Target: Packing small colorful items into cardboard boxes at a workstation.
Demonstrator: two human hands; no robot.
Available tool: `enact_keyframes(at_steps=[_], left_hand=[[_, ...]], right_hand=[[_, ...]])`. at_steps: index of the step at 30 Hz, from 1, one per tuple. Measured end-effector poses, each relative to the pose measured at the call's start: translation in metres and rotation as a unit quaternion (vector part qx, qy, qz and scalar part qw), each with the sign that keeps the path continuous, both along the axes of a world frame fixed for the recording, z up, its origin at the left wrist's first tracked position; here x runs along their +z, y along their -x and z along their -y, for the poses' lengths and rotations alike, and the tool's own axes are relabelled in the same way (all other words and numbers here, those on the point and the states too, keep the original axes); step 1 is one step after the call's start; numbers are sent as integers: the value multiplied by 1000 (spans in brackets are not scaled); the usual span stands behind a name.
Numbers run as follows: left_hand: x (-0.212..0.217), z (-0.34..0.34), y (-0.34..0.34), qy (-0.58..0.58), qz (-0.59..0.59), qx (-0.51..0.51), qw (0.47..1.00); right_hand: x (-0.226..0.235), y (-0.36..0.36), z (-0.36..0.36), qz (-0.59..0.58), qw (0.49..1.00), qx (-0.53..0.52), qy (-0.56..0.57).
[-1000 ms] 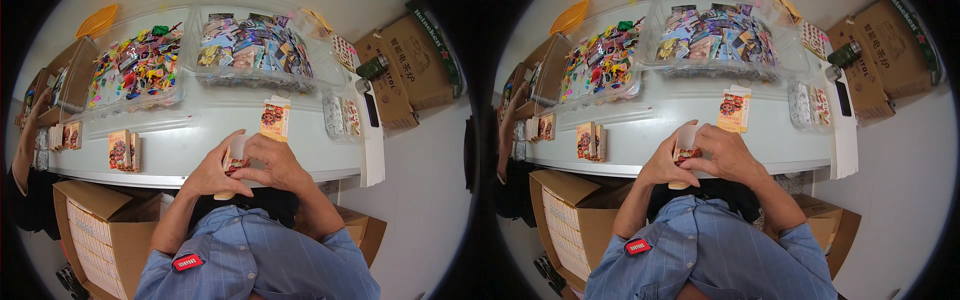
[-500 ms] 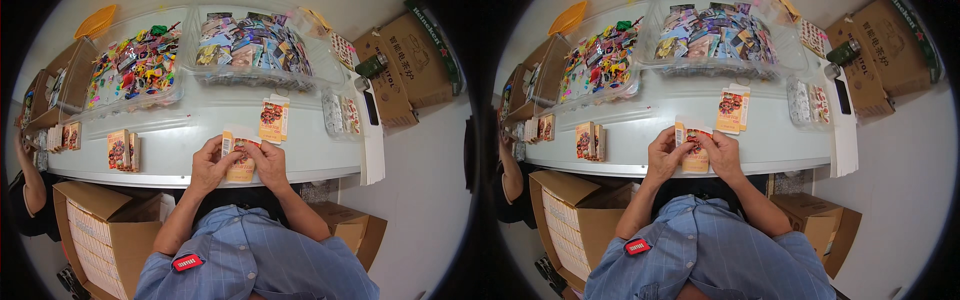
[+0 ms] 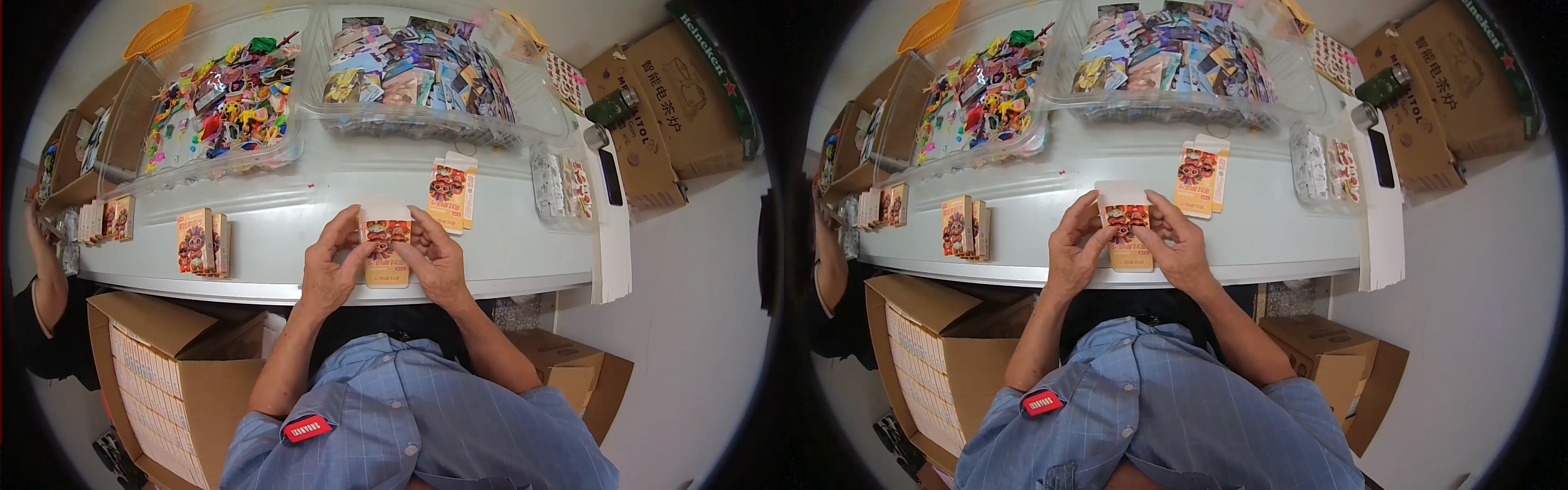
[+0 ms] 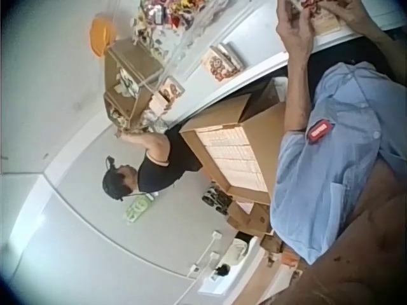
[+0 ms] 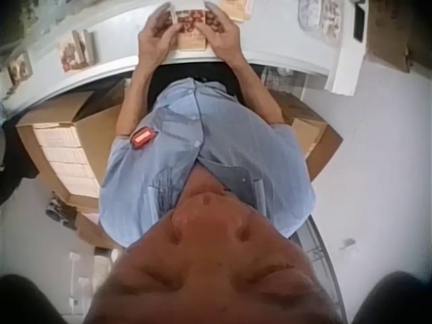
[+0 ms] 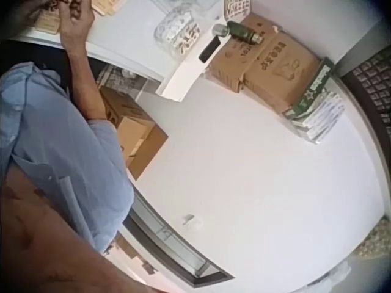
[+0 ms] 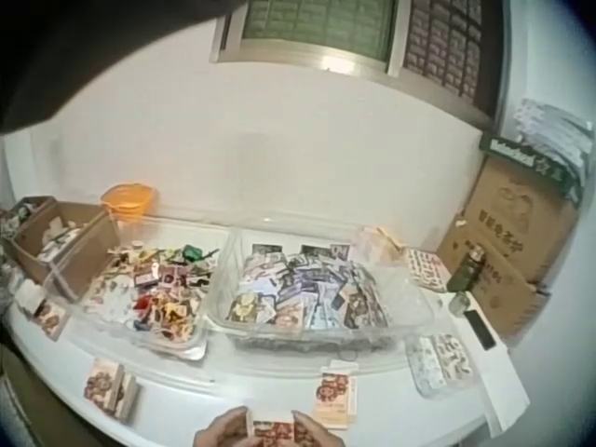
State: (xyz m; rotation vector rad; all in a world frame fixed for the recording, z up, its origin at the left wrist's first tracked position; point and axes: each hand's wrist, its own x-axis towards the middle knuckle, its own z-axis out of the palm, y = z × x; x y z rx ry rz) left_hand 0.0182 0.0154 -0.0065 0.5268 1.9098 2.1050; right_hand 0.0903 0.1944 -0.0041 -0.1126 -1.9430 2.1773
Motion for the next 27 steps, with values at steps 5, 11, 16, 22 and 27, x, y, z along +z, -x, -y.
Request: enact_keyframes(at_steps=[5,11,16,22,27], left_hand=[[3,7,4,-3,31,-39,999],[-4,11,3,-12,65,-65,996],[-8,15,-2,-47,97,-59,992],[4,21,-2,3,71,-108,992],[12,19,1,47,37,-136,989]], right_hand=[[-9,-1,-16,-14,999,26,-33],[-7,-4,-26,-28,990,33,-134],[4,-4,-18,-71,978,19,-194],[16,-4,-22,-72,973,50,-216],[-1,-4,-30,-21,994,68,-80]])
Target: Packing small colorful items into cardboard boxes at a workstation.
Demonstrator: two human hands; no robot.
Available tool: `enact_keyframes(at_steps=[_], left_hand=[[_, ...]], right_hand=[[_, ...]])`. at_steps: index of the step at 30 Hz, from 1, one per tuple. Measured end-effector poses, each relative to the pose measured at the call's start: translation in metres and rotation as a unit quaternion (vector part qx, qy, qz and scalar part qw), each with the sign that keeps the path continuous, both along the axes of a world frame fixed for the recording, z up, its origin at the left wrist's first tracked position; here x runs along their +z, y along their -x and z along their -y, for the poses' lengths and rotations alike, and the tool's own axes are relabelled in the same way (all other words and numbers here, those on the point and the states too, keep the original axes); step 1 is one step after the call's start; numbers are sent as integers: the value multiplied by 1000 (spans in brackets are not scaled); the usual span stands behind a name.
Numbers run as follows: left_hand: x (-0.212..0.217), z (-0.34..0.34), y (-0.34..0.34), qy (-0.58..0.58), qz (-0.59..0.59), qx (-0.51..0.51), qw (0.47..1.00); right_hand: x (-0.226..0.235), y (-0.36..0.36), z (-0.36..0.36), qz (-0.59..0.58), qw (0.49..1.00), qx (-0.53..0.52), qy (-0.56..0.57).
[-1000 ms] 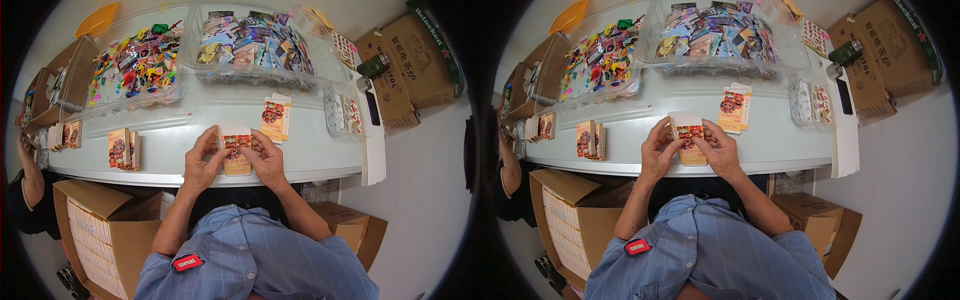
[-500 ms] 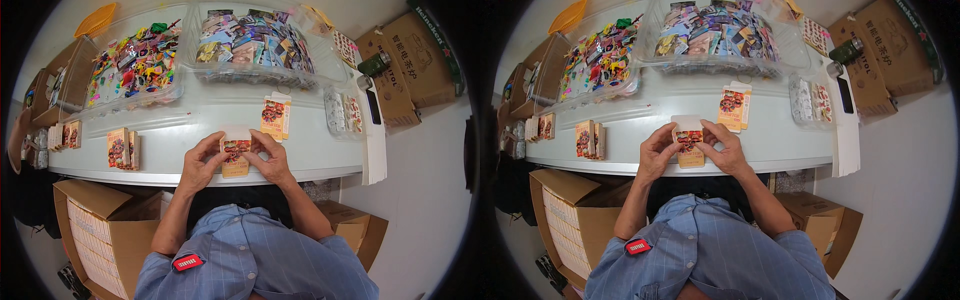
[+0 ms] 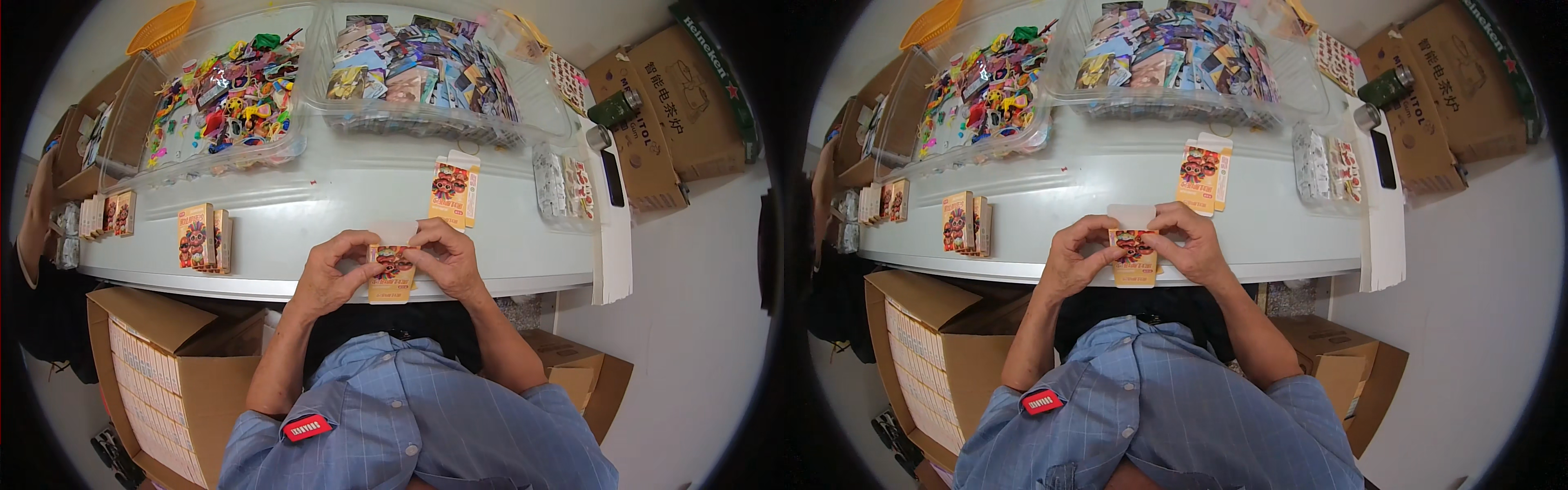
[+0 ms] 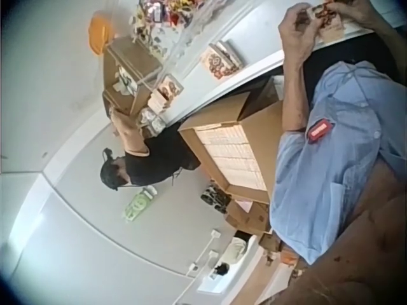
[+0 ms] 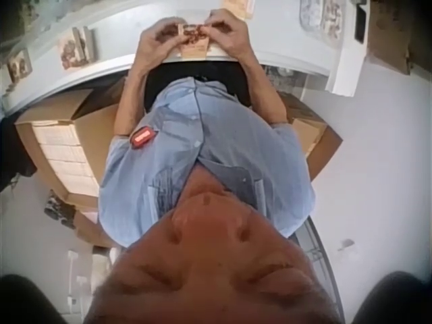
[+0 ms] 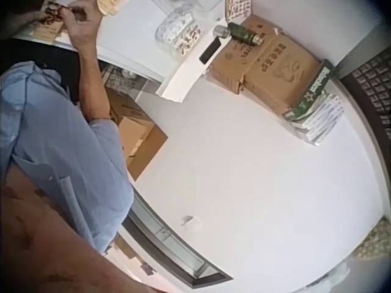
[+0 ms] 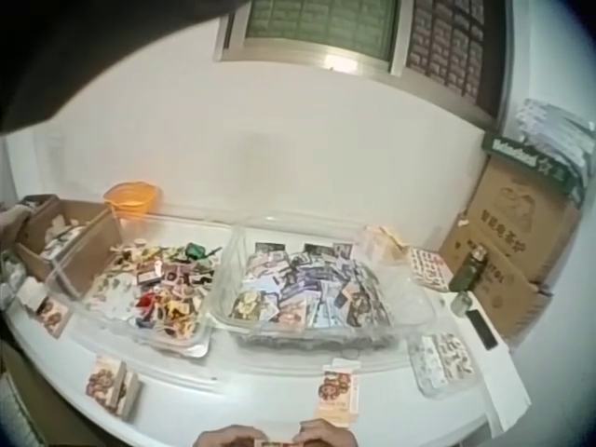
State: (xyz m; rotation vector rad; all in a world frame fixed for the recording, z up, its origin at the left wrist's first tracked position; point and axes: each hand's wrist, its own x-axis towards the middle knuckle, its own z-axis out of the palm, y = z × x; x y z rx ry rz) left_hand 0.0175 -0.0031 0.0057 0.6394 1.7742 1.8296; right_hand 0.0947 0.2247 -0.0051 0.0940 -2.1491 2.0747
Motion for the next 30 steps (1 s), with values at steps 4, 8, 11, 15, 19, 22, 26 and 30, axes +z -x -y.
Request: enact_keyframes(at_steps=[4,8,11,15,19,22,26,30], left_hand=[[-6,-1,1,-23,-14,21,999],[-5,-9,-9,-40,-14,81,996],[1,-11,-9,-64,26,107,992],[-3,-3,0,-62,-28,40,997],[-1,-4,1,-78,-55,27,995],[6,-5,-3,-83,-62,38,994],[14,-7,-6,-28,-72,67,995],[21,-4,-8,15,-37,75,996]], right_hand=[[4,5,1,-36,999,17,-11],[10,3,13,35,986,-23,163],[17,6,11,40,974,-9,224],[15,8,-4,-24,998,53,31],[25,6,-3,4,999,45,-27],[33,6,1,1,998,45,-44],[37,4,7,28,999,19,-3],[42,4,7,24,999,32,-32]])
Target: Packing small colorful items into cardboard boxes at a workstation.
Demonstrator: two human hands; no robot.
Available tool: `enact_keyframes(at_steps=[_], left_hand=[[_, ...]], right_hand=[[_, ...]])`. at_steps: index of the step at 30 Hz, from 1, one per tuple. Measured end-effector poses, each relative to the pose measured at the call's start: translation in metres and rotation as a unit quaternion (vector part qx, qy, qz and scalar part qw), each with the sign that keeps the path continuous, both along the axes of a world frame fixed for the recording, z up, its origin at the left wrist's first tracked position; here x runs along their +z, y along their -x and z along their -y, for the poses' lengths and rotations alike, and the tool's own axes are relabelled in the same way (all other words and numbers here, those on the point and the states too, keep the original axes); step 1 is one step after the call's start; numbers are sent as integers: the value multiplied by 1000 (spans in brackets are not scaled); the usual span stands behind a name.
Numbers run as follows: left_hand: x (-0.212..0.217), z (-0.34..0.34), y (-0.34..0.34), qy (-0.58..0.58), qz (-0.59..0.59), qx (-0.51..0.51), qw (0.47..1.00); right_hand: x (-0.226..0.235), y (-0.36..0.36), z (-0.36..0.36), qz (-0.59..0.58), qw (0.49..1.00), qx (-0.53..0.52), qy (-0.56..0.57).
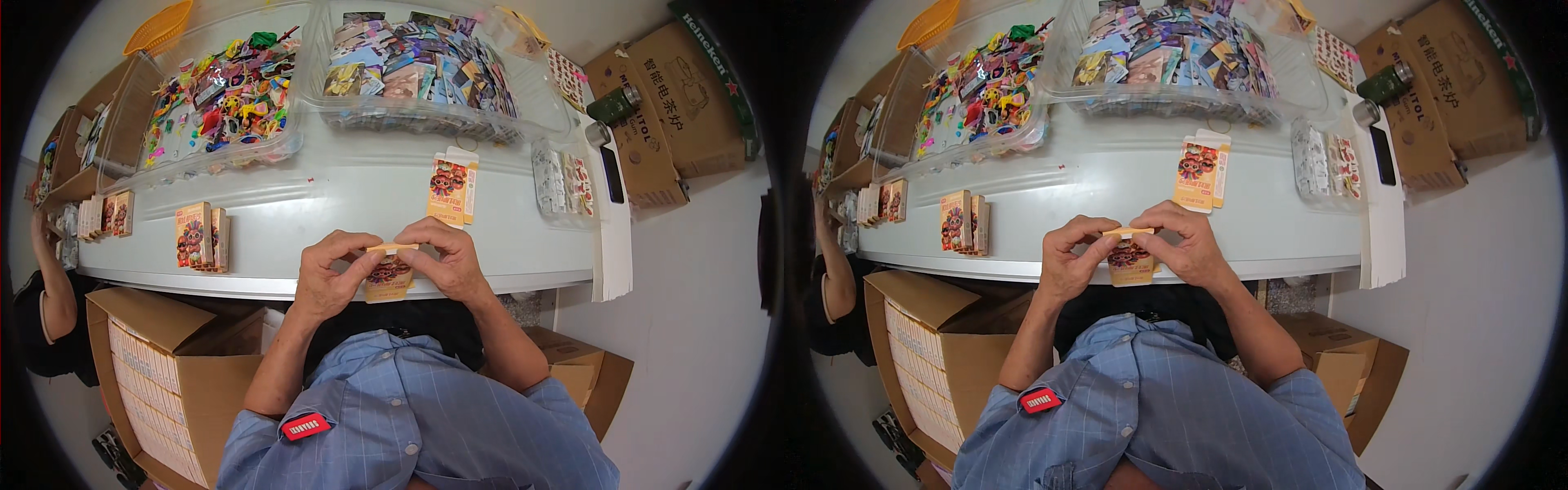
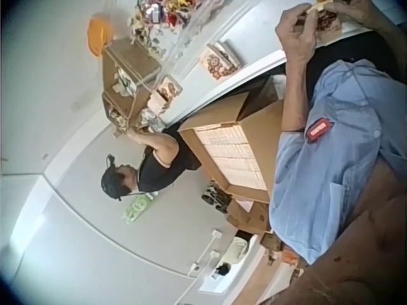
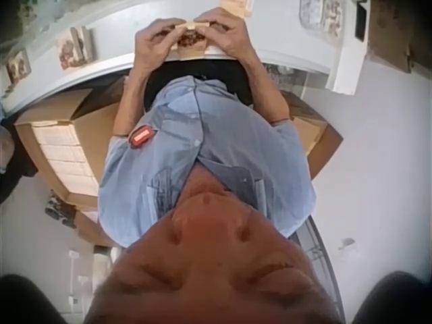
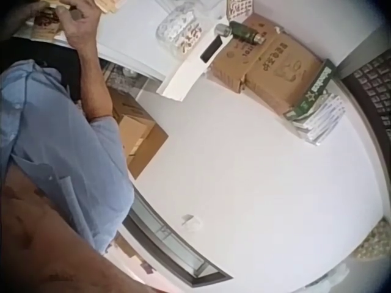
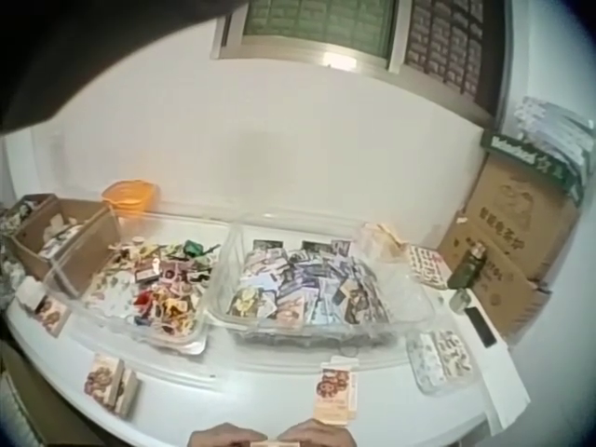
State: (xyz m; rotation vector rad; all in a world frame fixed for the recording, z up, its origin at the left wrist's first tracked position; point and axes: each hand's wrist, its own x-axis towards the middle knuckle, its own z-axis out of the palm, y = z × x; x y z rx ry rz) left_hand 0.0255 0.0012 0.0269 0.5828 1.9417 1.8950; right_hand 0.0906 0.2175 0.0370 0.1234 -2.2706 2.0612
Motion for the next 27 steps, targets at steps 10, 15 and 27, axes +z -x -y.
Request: enact_keyframes(at_steps=[10,15,27], left_hand=[[22,-4,0,27,111,17,993],[20,0,5,-5,154,-35,987],[-2,6,0,0,-92,-32,995]], right_hand=[[-5,2,-1,46,998,-5,46],[-6,2,-5,15,999,14,27],[-14,-3,-10,-115,991,32,-66]])
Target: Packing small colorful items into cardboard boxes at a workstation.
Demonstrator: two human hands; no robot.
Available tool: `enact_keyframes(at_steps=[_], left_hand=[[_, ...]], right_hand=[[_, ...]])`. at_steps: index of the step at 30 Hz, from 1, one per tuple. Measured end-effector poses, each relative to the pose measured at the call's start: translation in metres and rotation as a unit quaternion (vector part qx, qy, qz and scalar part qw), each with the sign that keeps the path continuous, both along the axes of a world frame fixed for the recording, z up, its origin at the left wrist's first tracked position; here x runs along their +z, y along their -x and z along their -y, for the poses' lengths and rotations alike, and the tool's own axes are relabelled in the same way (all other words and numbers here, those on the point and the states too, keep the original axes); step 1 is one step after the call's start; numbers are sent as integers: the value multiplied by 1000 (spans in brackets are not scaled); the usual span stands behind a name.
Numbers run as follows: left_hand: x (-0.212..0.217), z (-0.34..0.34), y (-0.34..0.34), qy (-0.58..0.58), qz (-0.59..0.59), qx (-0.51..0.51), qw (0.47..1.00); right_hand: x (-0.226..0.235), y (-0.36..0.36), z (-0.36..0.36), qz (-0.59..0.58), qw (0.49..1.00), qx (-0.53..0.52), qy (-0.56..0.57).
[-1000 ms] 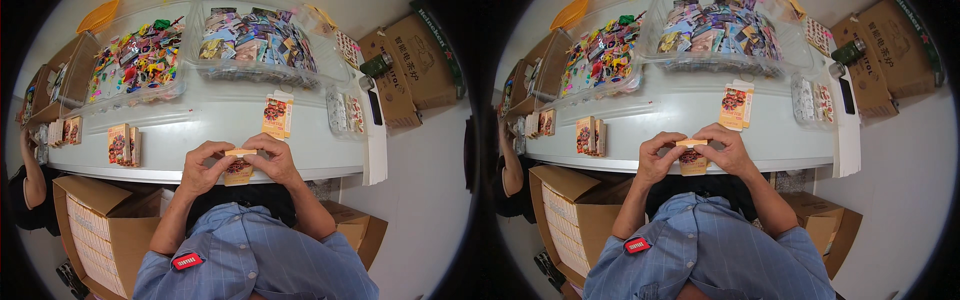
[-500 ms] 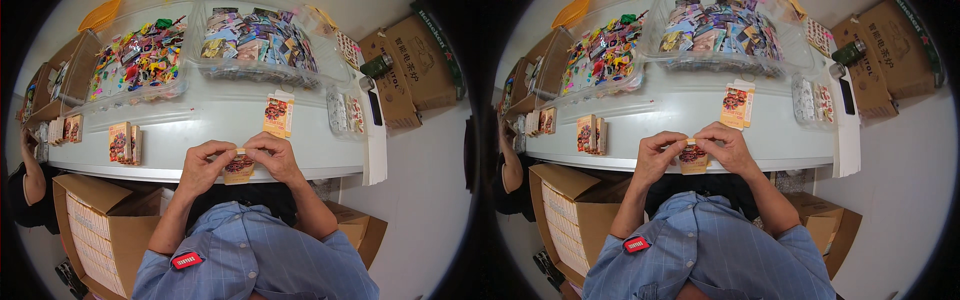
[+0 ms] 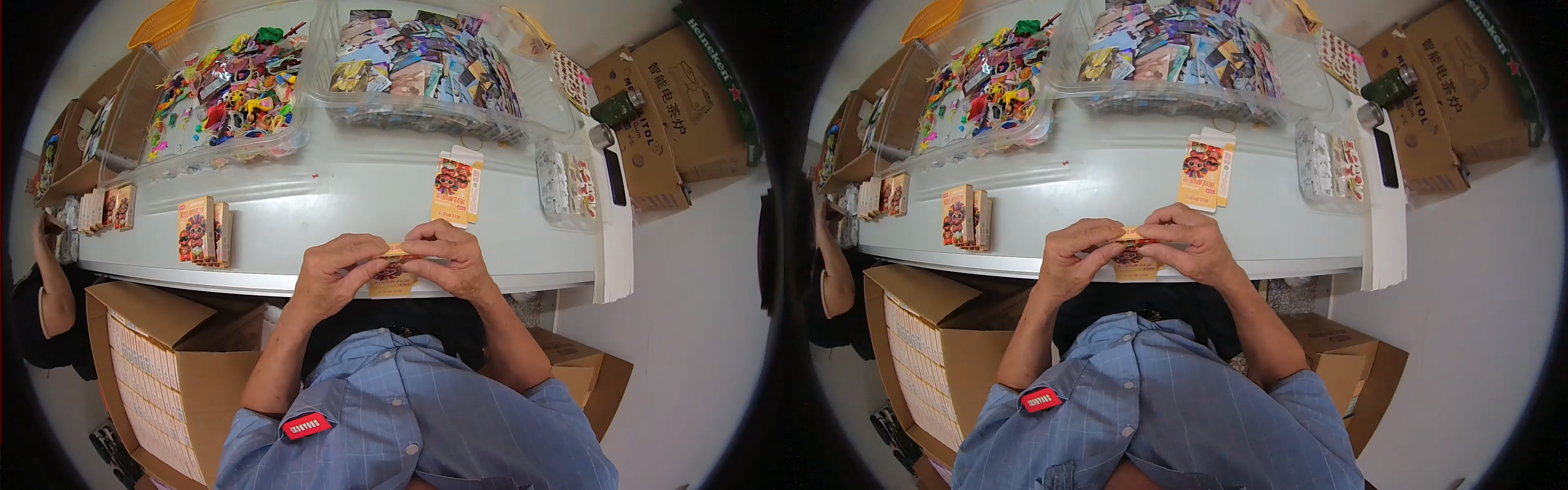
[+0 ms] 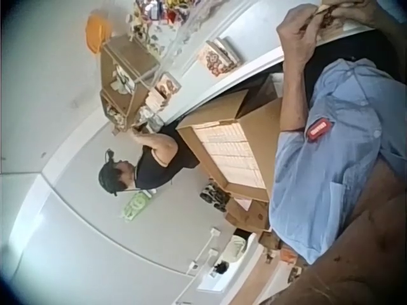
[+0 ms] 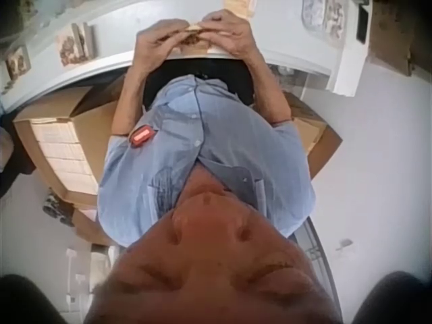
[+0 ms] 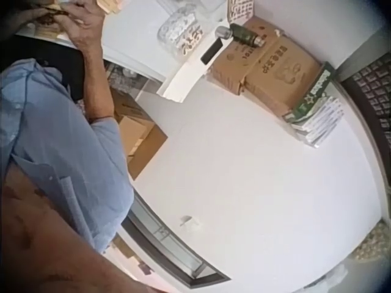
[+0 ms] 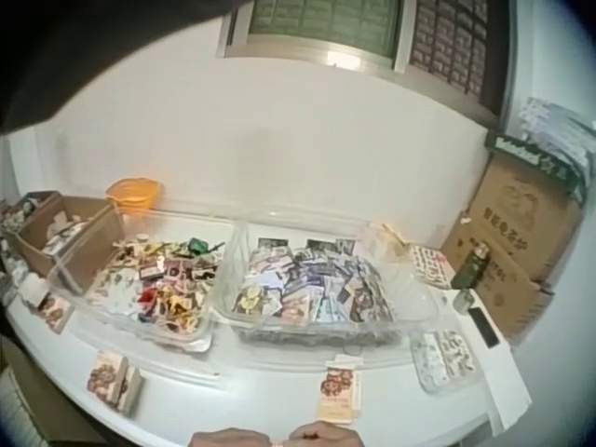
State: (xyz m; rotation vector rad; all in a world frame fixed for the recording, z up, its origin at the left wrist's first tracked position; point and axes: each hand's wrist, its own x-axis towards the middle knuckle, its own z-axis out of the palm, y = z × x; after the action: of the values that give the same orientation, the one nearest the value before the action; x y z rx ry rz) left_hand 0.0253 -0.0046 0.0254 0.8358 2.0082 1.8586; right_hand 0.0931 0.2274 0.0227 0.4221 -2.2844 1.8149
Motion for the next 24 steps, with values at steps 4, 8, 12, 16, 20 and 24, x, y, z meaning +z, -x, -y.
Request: enact_keyframes(at_steps=[4,8,12,16,20,24], left_hand=[[2,-1,1,23,-82,5,996],[-3,-1,0,17,-85,9,996],[10,1,-2,18,-126,-1,992],[14,5,-7,56,-31,131,989],[18,16,6,40,225,64,971],[14,9,7,-73,341,56,936]], right_hand=[[-2,-1,1,2,1000,-8,-12],[5,-1,4,-1,1000,-7,-15],[27,-12,7,227,973,-34,25],[46,-14,10,36,999,-25,6],[44,-9,15,-127,981,-45,-138],[26,-17,21,-178,969,-60,-162]])
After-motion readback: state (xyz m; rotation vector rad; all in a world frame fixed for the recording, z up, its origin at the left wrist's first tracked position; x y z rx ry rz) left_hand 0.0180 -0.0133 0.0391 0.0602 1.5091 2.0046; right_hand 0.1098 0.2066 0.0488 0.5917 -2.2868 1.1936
